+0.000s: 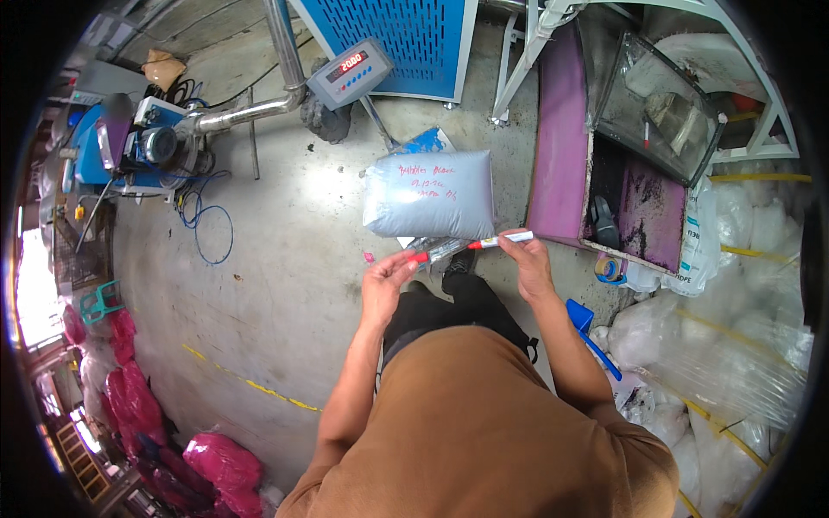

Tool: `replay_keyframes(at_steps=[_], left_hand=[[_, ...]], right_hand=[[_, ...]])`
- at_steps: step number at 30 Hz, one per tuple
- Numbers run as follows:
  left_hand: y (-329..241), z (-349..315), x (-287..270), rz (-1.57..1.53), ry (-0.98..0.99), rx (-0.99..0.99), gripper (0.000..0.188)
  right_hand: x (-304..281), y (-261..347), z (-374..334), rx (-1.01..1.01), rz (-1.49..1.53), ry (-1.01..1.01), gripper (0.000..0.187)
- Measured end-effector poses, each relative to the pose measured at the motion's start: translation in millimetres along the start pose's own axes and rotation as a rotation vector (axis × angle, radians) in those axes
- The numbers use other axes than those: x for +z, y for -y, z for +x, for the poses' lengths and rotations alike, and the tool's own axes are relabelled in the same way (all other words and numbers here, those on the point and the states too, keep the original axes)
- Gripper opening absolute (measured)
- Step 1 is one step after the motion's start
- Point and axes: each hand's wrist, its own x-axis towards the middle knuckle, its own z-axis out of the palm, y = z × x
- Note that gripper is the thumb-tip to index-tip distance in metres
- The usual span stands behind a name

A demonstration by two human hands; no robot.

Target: The person scoops black plastic pellets from a purple hopper into a white sack using a metal scoop. After filling the sack, they fold the top edges and seal it with blue tape. Finally, they write on the sealed sack with a red marker.

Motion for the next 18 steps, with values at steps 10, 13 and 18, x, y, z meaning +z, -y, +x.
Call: replay_keyframes(at_steps=[10,13,18], left_hand=[[-7.0,-86.7,1.0,-0.112,0.109,0.17,0.031],[-4.7,-104.6,1.0,-0.137,0.118,0.221,0.03],[5.8,-126.2,-5.8,-0.127,0.086,0.252,0.028]], right_hand=[[60.6,35.7,-113.2,-0.195,-0.054,0.104,0.015],[60.5,32.7,-131.4,-0.211,-0.062,0.126,0.015],[53.8,24.1,-142.5,-0.24,-0.075,0.132,0.015]])
